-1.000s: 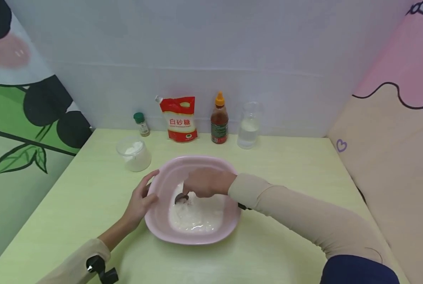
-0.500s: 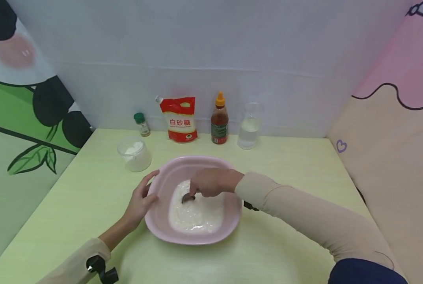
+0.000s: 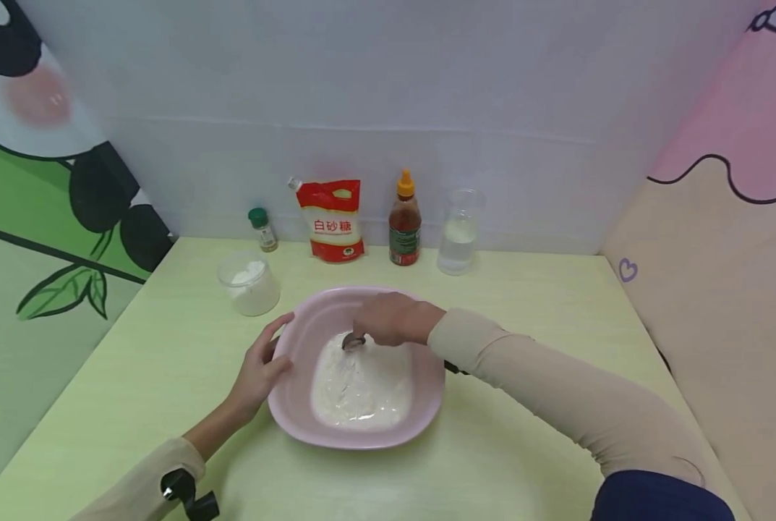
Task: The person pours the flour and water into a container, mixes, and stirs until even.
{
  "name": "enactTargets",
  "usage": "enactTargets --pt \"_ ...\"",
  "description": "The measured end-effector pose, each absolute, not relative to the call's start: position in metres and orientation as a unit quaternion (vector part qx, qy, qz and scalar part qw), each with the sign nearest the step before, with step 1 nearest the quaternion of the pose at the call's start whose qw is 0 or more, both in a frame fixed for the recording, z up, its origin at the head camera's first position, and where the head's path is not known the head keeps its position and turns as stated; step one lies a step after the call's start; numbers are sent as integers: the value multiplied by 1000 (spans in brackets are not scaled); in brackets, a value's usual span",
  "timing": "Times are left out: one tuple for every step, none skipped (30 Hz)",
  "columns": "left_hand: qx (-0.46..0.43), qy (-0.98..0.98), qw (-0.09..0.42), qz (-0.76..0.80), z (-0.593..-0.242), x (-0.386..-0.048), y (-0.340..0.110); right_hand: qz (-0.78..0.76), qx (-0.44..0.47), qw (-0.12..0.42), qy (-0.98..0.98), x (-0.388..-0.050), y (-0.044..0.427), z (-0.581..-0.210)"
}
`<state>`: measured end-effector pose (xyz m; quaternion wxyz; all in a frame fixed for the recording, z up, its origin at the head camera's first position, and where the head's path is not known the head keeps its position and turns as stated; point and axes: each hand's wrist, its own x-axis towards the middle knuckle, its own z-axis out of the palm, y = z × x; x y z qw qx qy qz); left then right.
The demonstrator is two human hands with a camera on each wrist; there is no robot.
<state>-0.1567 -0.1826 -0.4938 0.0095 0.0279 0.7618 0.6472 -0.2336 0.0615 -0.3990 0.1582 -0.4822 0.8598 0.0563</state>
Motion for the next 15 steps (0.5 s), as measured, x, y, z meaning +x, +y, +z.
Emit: enactTargets --pt "28 762 11 647 -494 -157 -182 47 -473 166 864 -235 65 -398" --pt "27 761 12 648 -494 -157 -182 37 -467 175 866 -234 67 -398" --pt "26 761 13 648 -494 -157 -183 27 -465 185 866 -233 70 -397" --pt "25 761 14 649 -494 -157 -183 18 -466 196 862 -231 71 -397" --pt "25 760 14 649 -494 -157 -183 9 -474 205 856 -228 72 -397" --pt "23 760 14 649 -494 -157 -183 0 -480 216 850 -224 72 -397" --pt "22 760 14 649 -494 -157 -184 -8 -490 228 842 -220 72 -398" --pt "22 761 14 649 -494 -157 -184 -16 -498 242 832 -216 70 -399" --pt "21 762 14 648 -494 -157 -184 -25 -503 255 826 -211 69 -400" --pt "21 762 14 647 -494 -157 -184 -30 -510 262 819 -208 67 -401" --pt "22 763 14 646 -495 -157 -183 -33 -517 265 813 -205 64 -402" --pt "22 762 13 647 -496 -158 -183 -35 -521 264 811 -204 62 -403" --pt "23 763 13 646 -496 -158 -183 -36 -526 259 809 -202 60 -404" --pt "25 763 12 646 -496 -158 -183 -32 -530 248 810 -203 58 -404" --pt "26 762 12 647 -497 -158 -183 -27 -535 232 812 -204 56 -405"
